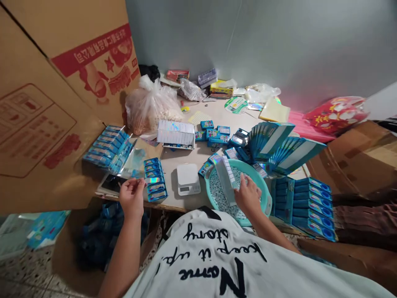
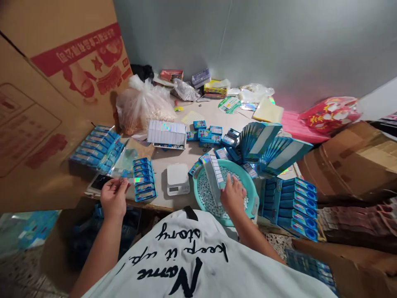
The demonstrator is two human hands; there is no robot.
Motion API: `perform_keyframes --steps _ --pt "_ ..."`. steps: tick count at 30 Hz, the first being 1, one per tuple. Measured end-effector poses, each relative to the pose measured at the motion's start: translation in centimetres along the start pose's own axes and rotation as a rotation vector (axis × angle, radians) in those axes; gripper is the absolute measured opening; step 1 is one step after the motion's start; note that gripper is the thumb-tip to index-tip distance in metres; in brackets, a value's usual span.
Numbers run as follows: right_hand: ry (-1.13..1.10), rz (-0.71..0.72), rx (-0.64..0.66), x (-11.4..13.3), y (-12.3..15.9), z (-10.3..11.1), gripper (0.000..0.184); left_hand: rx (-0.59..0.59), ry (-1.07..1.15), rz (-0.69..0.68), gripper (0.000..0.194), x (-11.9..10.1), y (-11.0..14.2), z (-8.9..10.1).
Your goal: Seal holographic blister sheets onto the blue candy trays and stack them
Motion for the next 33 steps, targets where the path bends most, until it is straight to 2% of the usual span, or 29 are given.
perform_keyframes --steps 2,4,5,7,9,10,12,14,16,20,24,30,33 --pt "0.003 0.195 -0.064 4.6 0.2 1.0 0.052 -0.011 0.014 0.038 0.045 0.8 0.0 1.0" --pt "-0.195 0.400 -0.001 10.7 0.3 1.0 0.046 0.007 0.021 0.080 0.046 1.5 -0.1 1.2" --pt "-0.322 0.478 0.078 13.9 0.3 0.5 0.046 0.022 0.023 0.103 0.046 1.9 -0.1 1.2" --pt "-0.588 0.565 0.331 20.0 0.7 -1.9 0.057 0.054 0.021 0.143 0.046 2.7 -0.5 1.0" --pt "-0.857 0.480 0.568 24.8 1.4 -5.4 0.070 0.092 0.010 0.179 0.045 3.6 -1.0 0.8" --pt "-0.974 0.401 0.630 26.6 1.6 -7.2 0.068 0.113 0.001 0.196 0.044 4.2 -1.3 0.7" --pt "-1.119 0.247 0.636 28.9 2.1 -10.4 0.047 0.148 -0.023 0.229 0.043 5.2 -2.0 0.8" --pt "-1.152 0.147 0.566 30.0 2.4 -12.8 0.032 0.176 -0.056 0.260 0.043 6.1 -2.6 1.1" --pt "-1.127 0.087 0.504 30.2 2.6 -14.2 0.030 0.212 -0.100 0.290 0.045 7.0 -3.2 1.4" --pt "-1.048 0.038 0.390 29.4 2.6 -15.3 0.025 0.282 -0.238 0.296 0.043 8.2 -4.1 2.0" --pt "-0.957 0.069 0.329 28.7 1.9 -15.9 0.038 0.290 -0.412 0.173 0.030 8.7 -4.9 1.9" --pt "-0.880 0.139 0.375 28.9 0.3 -17.3 0.025 0.290 -0.553 0.076 0.028 9.7 -5.0 1.4" --pt "-0.859 0.125 0.450 29.2 -0.1 -18.1 0.029 0.293 -0.607 0.090 0.040 9.9 -5.5 2.0"
Point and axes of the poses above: each hand's wrist, its own y-axis away from the middle knuckle, its own z-axis out of the back of the hand, x = y × z, the point moved 5 cm from there along -y, towards the middle knuckle, and after that the axes turned 8 degrees about y, right-handed, at the moved point
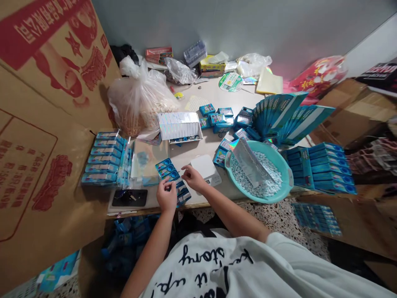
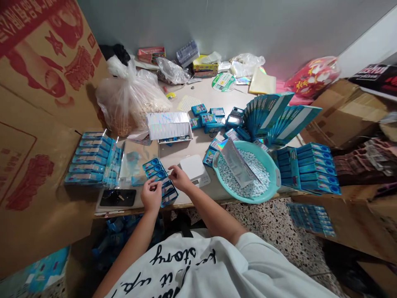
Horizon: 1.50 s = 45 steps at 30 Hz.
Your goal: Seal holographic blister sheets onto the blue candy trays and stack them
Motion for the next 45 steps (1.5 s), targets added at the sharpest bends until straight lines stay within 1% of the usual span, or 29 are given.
perform_keyframes --steps 3,5,6,7,9,10,11,12,14,15,16,17,18,19,20,21,22,24,27,29,32,34,36,38,40,41,42,44,45 --pt "0.032 -0.110 0.051 -0.4 0.0 -0.7 0.022 -0.021 -0.036 0.072 0.072 0.4 -0.7 1.1" --pt "0.079 -0.193 0.071 -0.6 0.2 -1.0 0.014 -0.001 -0.048 0.129 0.083 0.5 -1.4 1.4" --pt "0.108 -0.235 0.070 -0.8 0.4 -1.0 0.010 0.040 -0.045 0.150 0.079 0.5 -1.7 1.2" --pt "0.139 -0.269 0.061 -0.8 0.5 -0.8 0.008 0.087 -0.035 0.164 0.070 0.4 -2.1 1.0" --pt "0.197 -0.298 0.027 -0.7 1.0 0.1 0.008 0.173 -0.040 0.183 0.058 0.2 -2.5 0.6" --pt "0.222 -0.287 0.005 -0.5 1.4 1.1 0.010 0.176 -0.064 0.183 0.059 0.0 -2.5 0.7" --pt "0.243 -0.261 -0.018 -0.3 2.1 2.4 0.016 0.133 -0.091 0.166 0.064 -0.3 -2.4 1.1" --pt "0.260 -0.229 -0.046 0.0 3.0 4.2 0.024 0.079 -0.107 0.143 0.070 -0.7 -2.1 1.6" --pt "0.309 -0.172 -0.161 0.2 5.4 9.7 0.040 -0.017 -0.127 0.060 0.076 -1.9 -1.0 2.4" --pt "0.340 -0.163 -0.247 -0.1 6.8 13.3 0.046 -0.033 -0.159 -0.013 0.074 -2.7 -0.4 2.5" --pt "0.411 -0.166 -0.416 -0.4 8.4 17.6 0.047 -0.036 -0.209 -0.107 0.070 -3.7 0.3 2.3" --pt "0.478 -0.205 -0.542 -1.2 9.9 21.8 0.046 -0.030 -0.266 -0.212 0.066 -4.7 1.0 1.8" --pt "0.532 -0.271 -0.630 -2.2 11.2 25.7 0.045 -0.020 -0.308 -0.312 0.061 -5.8 1.7 1.1" --pt "0.541 -0.304 -0.645 -3.4 12.0 28.9 0.045 -0.005 -0.324 -0.396 0.058 -6.7 2.3 0.1" --pt "0.541 -0.323 -0.632 -4.5 12.5 31.5 0.043 0.012 -0.314 -0.452 0.056 -7.6 2.8 -1.0" --pt "0.539 -0.342 -0.597 -5.7 12.6 33.3 0.040 0.029 -0.286 -0.476 0.056 -8.4 3.3 -2.1" --pt "0.530 -0.352 -0.539 -6.8 12.4 34.3 0.037 0.046 -0.253 -0.484 0.056 -9.1 3.6 -3.2" --pt "0.518 -0.364 -0.406 -8.6 11.4 34.7 0.032 0.082 -0.220 -0.496 0.054 -10.5 4.4 -5.5" --pt "0.512 -0.365 -0.258 -10.0 9.6 33.4 0.030 0.124 -0.218 -0.588 0.048 -12.9 6.0 -8.4" --pt "0.508 -0.354 -0.219 -10.2 8.6 33.0 0.028 0.173 -0.224 -0.677 0.043 -14.4 7.2 -9.8" --pt "0.482 -0.286 -0.169 -9.2 8.2 33.5 0.014 0.274 -0.219 -0.804 0.035 -16.1 8.5 -10.9" --pt "0.463 -0.195 -0.142 -7.2 8.5 33.9 0.006 0.346 -0.209 -0.903 0.030 -17.5 9.2 -11.2" --pt "0.461 -0.092 -0.135 -4.2 9.4 33.8 0.009 0.388 -0.198 -1.045 0.031 -19.4 9.8 -11.4" --pt "0.471 0.001 -0.131 -0.3 10.3 32.8 0.011 0.415 -0.209 -1.210 0.040 -22.0 10.5 -11.8" --pt "0.495 0.112 -0.098 3.9 11.0 30.9 0.013 0.500 -0.289 -1.311 0.051 -24.5 10.7 -12.5" --pt "0.529 0.174 -0.074 5.9 11.1 29.7 0.013 0.562 -0.349 -1.331 0.051 -25.5 10.4 -12.8" --pt "0.577 0.227 -0.056 7.7 11.2 28.6 0.014 0.613 -0.387 -1.342 0.042 -26.4 10.0 -12.8" --pt "0.683 0.285 -0.054 10.5 11.0 26.9 0.016 0.674 -0.431 -1.303 0.024 -27.6 8.3 -12.1" --pt "0.726 0.278 -0.069 11.4 10.9 26.3 0.018 0.686 -0.442 -1.264 0.019 -27.8 7.3 -11.4"
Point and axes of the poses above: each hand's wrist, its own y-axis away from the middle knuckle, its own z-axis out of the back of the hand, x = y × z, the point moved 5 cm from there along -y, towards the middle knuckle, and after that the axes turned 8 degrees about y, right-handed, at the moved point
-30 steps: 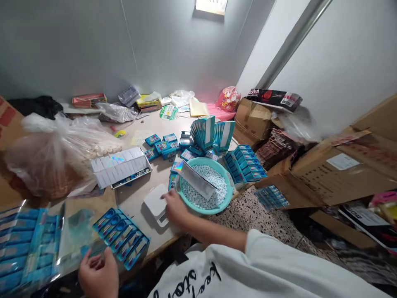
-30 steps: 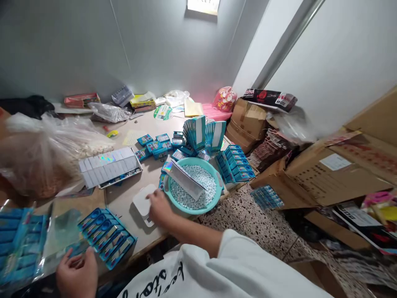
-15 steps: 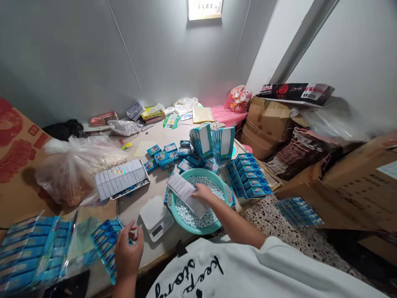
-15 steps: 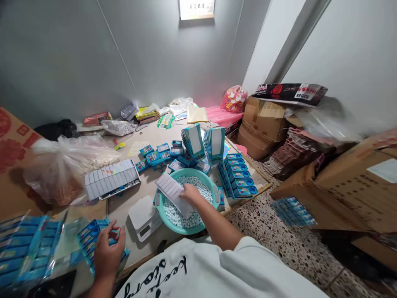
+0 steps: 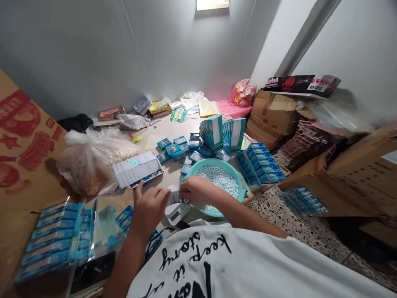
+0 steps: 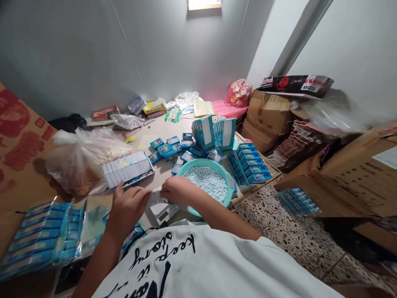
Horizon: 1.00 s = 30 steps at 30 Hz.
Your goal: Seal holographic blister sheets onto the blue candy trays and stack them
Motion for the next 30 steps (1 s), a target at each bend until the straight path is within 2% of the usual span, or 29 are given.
perform_keyframes --steps 2,4,7,9,11,13,17,19,22,27,30 --pt "0.050 -0.055 0.001 1.2 -0.7 0.2 0.021 0.005 0.013 0.086 0.020 1.6 0.7 1.6" --pt "0.077 -0.060 -0.003 2.2 -1.3 0.2 0.021 -0.008 0.022 0.126 0.030 2.5 1.5 2.7" --pt "0.069 0.042 -0.040 4.2 -2.0 0.1 0.021 0.030 0.071 0.065 0.042 2.6 2.0 3.2" --pt "0.025 0.113 -0.058 5.4 -2.5 0.1 0.022 0.057 0.123 0.014 0.041 2.5 2.0 3.2" --pt "0.001 0.149 -0.066 6.3 -3.1 0.2 0.023 0.018 0.157 0.012 0.037 2.8 2.2 3.4" --pt "0.005 0.176 -0.074 6.9 -3.6 0.4 0.023 -0.074 0.153 0.033 0.035 3.3 2.7 3.9" --pt "-0.001 0.201 -0.065 7.4 -4.0 0.8 0.023 -0.230 0.067 0.000 0.043 3.1 4.3 4.7" --pt "-0.013 0.191 -0.052 7.4 -3.8 0.8 0.022 -0.266 0.028 -0.047 0.048 2.5 5.0 4.8" --pt "-0.024 0.177 -0.036 7.3 -3.5 0.8 0.020 -0.269 -0.032 -0.086 0.049 1.7 5.6 4.7" --pt "-0.004 0.187 -0.017 7.3 -2.8 1.0 0.019 -0.242 -0.098 -0.005 0.043 1.1 5.9 4.8" --pt "-0.001 0.196 -0.019 7.3 -2.4 1.0 0.018 -0.234 -0.110 -0.060 0.043 0.6 6.1 4.7"
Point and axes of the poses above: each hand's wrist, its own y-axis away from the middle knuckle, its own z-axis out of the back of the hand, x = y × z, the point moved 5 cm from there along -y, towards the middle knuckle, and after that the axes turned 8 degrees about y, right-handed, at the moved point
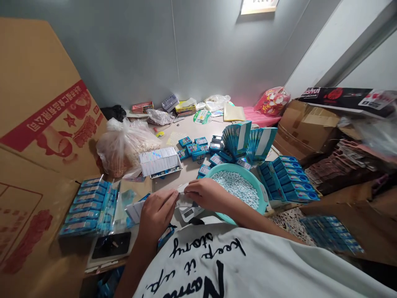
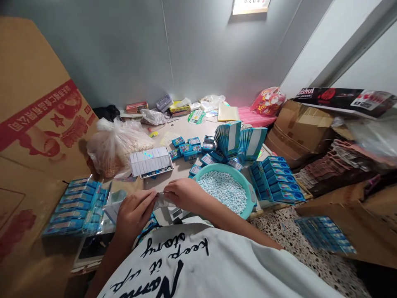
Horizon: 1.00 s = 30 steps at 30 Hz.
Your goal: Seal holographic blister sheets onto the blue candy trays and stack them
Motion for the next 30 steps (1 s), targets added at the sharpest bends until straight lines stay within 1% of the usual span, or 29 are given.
perform_keyframes --steps 4,7,10,12,14,18,24,30 --pt "-0.008 0.027 -0.019 -0.1 0.6 0.0 0.018 -0.037 -0.001 -0.082 0.044 -0.3 0.0 -0.3" --pt "0.001 0.017 -0.033 -0.3 0.9 0.2 0.018 -0.048 -0.020 -0.086 0.043 -0.2 -0.4 -0.8" --pt "0.018 -0.012 -0.017 -0.5 1.1 0.2 0.018 0.006 -0.014 -0.065 0.043 -0.2 -0.8 -1.4" --pt "0.017 -0.024 -0.010 -0.7 1.2 0.2 0.019 0.044 -0.005 -0.076 0.043 -0.3 -0.9 -1.6" --pt "0.009 -0.028 -0.021 -0.8 1.4 0.2 0.019 0.044 -0.002 -0.107 0.043 -0.4 -0.8 -1.6" --pt "0.007 -0.022 -0.055 -1.0 1.7 -0.1 0.019 0.007 0.016 -0.146 0.041 -0.5 -0.3 -1.6" --pt "0.008 -0.012 -0.047 -1.1 2.0 -0.7 0.019 0.002 0.048 -0.132 0.036 -0.8 0.0 -2.0" --pt "-0.036 -0.077 -0.046 -1.7 2.2 -1.0 0.017 -0.037 0.000 -0.081 0.034 -1.6 1.1 -2.6"
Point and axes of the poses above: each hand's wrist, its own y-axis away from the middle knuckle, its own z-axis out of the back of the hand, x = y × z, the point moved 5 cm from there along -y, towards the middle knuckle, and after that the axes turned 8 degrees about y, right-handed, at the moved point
